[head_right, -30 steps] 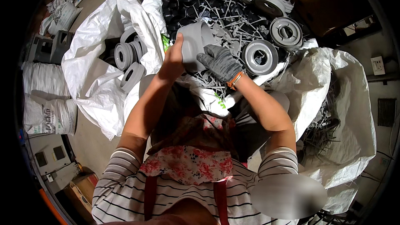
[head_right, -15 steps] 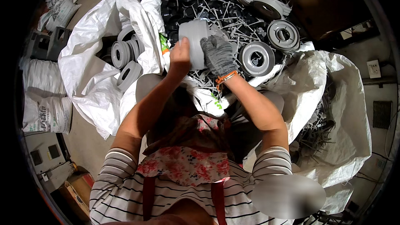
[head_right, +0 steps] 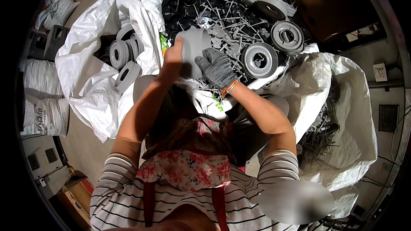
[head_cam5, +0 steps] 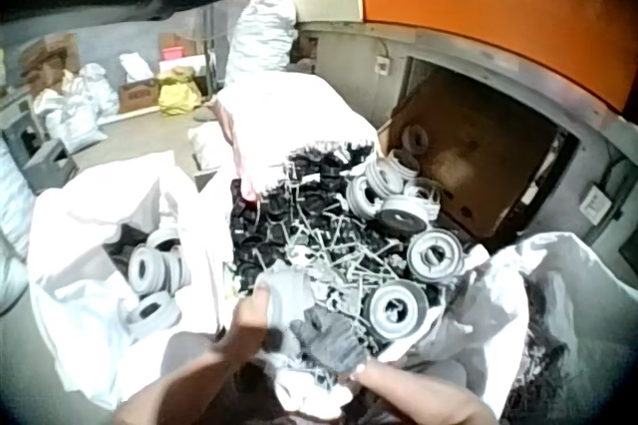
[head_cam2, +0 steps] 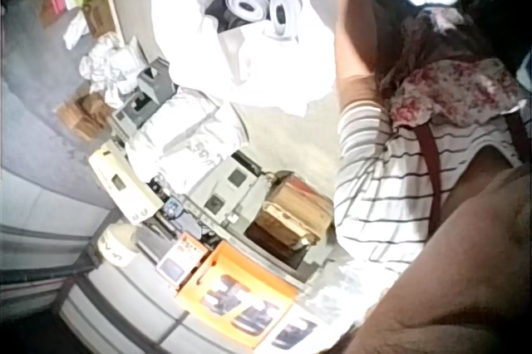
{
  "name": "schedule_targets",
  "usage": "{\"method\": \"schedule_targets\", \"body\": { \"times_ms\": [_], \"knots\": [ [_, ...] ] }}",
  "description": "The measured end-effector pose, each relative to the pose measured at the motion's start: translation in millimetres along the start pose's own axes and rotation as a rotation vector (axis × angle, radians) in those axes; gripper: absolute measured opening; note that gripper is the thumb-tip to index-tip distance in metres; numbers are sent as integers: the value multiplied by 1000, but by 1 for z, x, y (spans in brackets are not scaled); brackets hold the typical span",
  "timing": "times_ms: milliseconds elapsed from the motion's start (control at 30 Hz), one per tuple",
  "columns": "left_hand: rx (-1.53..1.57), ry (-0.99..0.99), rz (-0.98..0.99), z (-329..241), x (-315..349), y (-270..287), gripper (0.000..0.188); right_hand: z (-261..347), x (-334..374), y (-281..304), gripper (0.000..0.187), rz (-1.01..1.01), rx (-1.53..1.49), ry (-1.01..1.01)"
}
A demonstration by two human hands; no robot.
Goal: The person sits on the floor and sorts grey circular plastic parts from a large white sack filled with mixed plastic waste. They pick up individual parts, inspect them, and place them into a separate white sack to their left.
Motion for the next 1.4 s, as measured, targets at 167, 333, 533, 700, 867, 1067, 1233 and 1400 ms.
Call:
{"method": "schedule_targets", "body": {
  "times_ms": [167,333,533,700,867,1067,1233,1400],
  "knots": [
    [-455,-459,-294,17,10,-22,37,-22,-34,23,29,-346,-425,-95],
    [-915,-624,-330,11,-1,5,36,-49,-55,90,30,-497,125,78],
    [69,-391,-477,-22,7,49,43,-32,-61,62,44,-32,814,-167],
    [301,-185,-424,-30,16,50,39,-65,-113,-7,38,33,597,270],
    [294,-91,-379,-23,9,54,34,-97,-220,-73,44,-82,499,-76],
    [264,-101,-383,-26,-2,65,39,-141,-246,-94,44,-107,479,-307],
    [360,-119,-321,-29,0,57,41,-121,-210,-45,36,-254,71,46],
    [413,-56,41,-34,11,47,40,7,-110,-9,34,63,258,183]
  ]
}}
Point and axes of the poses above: each hand's wrist, its own x-axis away from the middle knuckle, its own y-axis out of the back of the hand, z = x × y, the point moved 1 cm from there along -x, towards the middle knuckle, and after that the axes turned 11 degrees about -x, right-handed, at the moved point
